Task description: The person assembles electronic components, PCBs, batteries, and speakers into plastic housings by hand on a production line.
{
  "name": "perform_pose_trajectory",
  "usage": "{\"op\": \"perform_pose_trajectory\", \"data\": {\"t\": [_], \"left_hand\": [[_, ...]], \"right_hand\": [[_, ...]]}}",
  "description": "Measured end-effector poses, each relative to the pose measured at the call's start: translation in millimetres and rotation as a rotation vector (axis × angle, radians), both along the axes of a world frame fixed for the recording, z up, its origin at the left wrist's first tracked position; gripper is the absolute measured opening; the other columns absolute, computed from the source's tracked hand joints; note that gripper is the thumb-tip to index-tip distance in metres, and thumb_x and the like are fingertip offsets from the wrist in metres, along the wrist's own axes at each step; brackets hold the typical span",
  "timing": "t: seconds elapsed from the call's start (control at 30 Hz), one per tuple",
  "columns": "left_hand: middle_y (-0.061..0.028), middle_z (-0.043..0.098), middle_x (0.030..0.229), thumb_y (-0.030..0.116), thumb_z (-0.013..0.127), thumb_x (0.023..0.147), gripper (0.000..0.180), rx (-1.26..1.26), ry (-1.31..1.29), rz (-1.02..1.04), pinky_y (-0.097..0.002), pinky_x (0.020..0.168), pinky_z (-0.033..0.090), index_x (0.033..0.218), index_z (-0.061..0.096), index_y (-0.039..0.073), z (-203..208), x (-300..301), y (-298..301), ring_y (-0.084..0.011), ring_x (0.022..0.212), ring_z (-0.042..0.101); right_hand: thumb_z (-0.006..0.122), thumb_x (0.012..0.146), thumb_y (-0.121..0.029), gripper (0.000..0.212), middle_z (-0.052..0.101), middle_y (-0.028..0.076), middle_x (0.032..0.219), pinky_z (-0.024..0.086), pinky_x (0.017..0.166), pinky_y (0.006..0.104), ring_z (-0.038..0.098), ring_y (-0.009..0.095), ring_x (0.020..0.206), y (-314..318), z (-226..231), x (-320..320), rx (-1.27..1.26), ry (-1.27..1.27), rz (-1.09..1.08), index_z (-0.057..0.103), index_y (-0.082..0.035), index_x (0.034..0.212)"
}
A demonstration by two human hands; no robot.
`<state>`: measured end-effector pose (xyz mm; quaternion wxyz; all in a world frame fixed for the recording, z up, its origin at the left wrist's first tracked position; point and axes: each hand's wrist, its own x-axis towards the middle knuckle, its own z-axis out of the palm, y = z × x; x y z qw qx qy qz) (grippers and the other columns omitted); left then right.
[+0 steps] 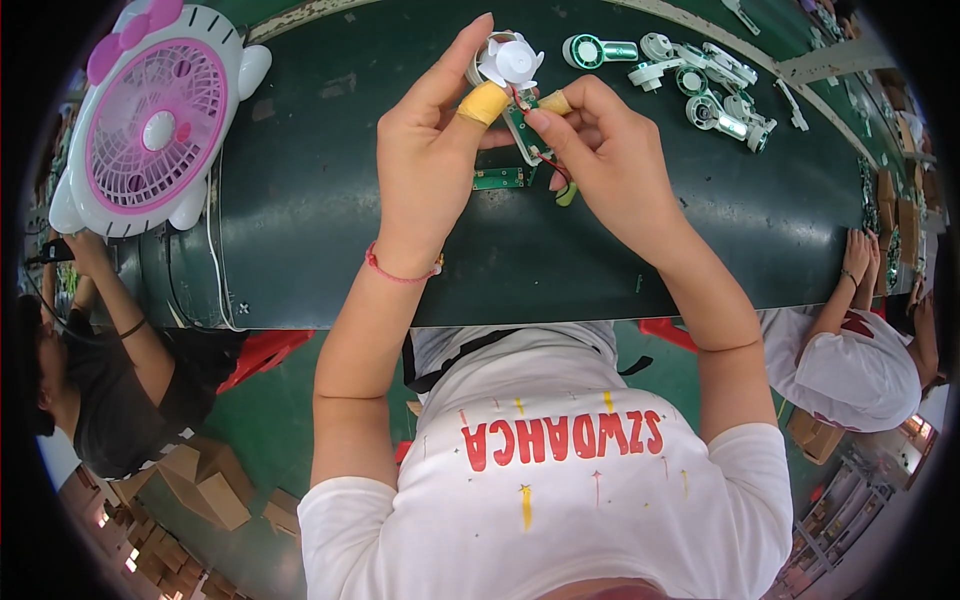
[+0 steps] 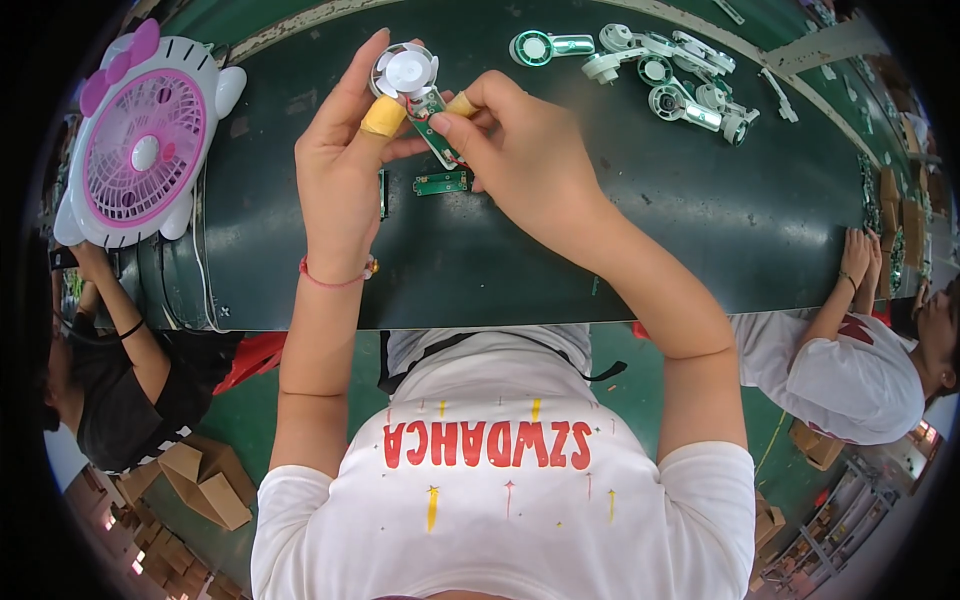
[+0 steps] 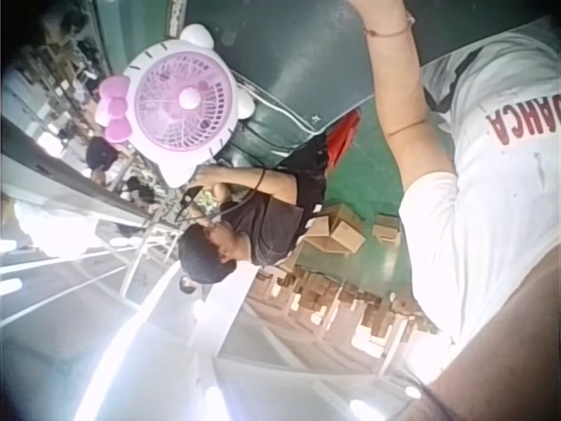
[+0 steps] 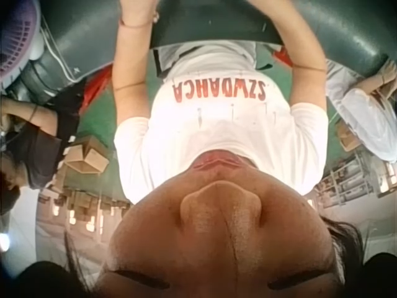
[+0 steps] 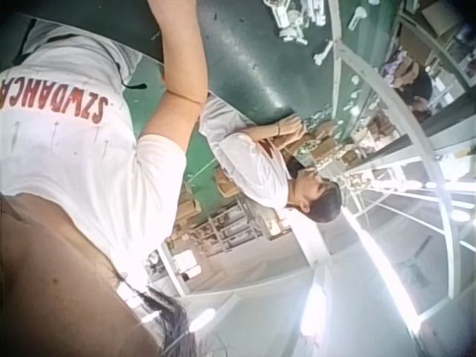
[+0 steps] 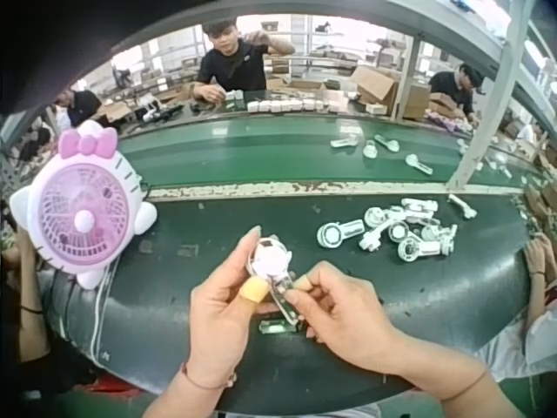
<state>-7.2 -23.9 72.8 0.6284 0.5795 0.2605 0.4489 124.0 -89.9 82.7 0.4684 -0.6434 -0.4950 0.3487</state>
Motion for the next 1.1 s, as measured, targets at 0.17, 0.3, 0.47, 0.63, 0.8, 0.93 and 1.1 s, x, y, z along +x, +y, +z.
{"op": "perform_pose_trajectory", "data": {"t": [0.17, 0.3, 0.47, 0.63, 0.8, 0.93, 1.1], "left_hand": [[-0.0116, 0.057, 0.116, 0.0, 0.046, 0.088, 0.042, -0.014, 0.025, 0.077, -0.0262, 0.072, 0.055, 0.13, 0.044, 0.004, 4, 1, -4, -0.0194, 0.097, 0.061], [-0.012, 0.057, 0.115, -0.001, 0.046, 0.088, 0.042, -0.049, 0.022, 0.073, -0.0262, 0.071, 0.055, 0.13, 0.043, 0.004, 8, 2, -3, -0.0204, 0.097, 0.061], [-0.0121, 0.059, 0.11, -0.003, 0.046, 0.087, 0.044, -0.008, -0.052, 0.108, -0.0276, 0.078, 0.052, 0.13, 0.041, 0.001, 4, 9, 0, -0.0212, 0.095, 0.061], [-0.0133, 0.051, 0.116, -0.009, 0.047, 0.084, 0.061, 0.129, -0.047, 0.152, -0.0281, 0.086, 0.045, 0.139, 0.023, 0.003, -6, 18, -2, -0.0177, 0.098, 0.056], [-0.0091, 0.055, 0.106, 0.0, 0.049, 0.087, 0.046, -0.247, -0.083, 0.012, -0.0245, 0.083, 0.044, 0.131, 0.037, -0.001, -13, 6, 12, -0.0149, 0.099, 0.054], [-0.0122, 0.06, 0.108, 0.012, 0.043, 0.093, 0.028, -0.413, -0.031, -0.099, -0.025, 0.083, 0.045, 0.113, 0.053, -0.005, -22, -18, 35, -0.0148, 0.095, 0.058], [-0.0204, 0.06, 0.107, 0.021, 0.043, 0.095, 0.033, -0.456, -0.07, 0.052, -0.034, 0.09, 0.045, 0.11, 0.052, -0.007, -21, -46, 61, -0.0254, 0.101, 0.059]], "right_hand": [[0.062, 0.084, -0.017, 0.022, 0.059, 0.007, 0.064, 0.042, 0.042, 0.0227, 0.055, 0.011, 0.046, 2, -1, -2, 0.024, -0.035, -0.025, 0.049, 0.001, 0.088], [0.062, 0.084, -0.019, 0.025, 0.058, 0.006, 0.062, 0.042, 0.042, 0.0238, 0.056, 0.012, 0.045, 5, -2, 2, 0.004, -0.079, 0.002, 0.047, 0.001, 0.089], [0.054, 0.09, -0.024, 0.026, 0.058, 0.006, 0.068, 0.044, 0.045, 0.0213, 0.056, 0.009, 0.051, 10, 4, 13, -0.15, -0.106, 0.183, 0.053, 0.002, 0.089], [0.045, 0.089, -0.007, 0.016, 0.058, 0.005, 0.071, 0.049, 0.051, 0.0238, 0.056, 0.008, 0.058, 14, -5, -8, -0.071, 0.195, 0.183, 0.055, 0.004, 0.095], [0.049, 0.091, -0.013, 0.018, 0.059, 0.005, 0.07, 0.049, 0.051, 0.0232, 0.056, 0.007, 0.058, 32, -16, -5, -0.106, 0.285, 0.175, 0.055, 0.004, 0.091], [0.054, 0.088, -0.017, 0.02, 0.062, 0.008, 0.076, 0.05, 0.058, 0.0255, 0.061, 0.011, 0.065, 62, -12, -4, -0.17, 0.09, 0.386, 0.056, 0.003, 0.087], [0.059, 0.086, -0.028, 0.031, 0.066, 0.009, 0.094, 0.045, 0.08, 0.0281, 0.061, 0.016, 0.089, 114, 16, 25, -0.23, -0.275, 0.866, 0.062, -0.006, 0.109]]}}
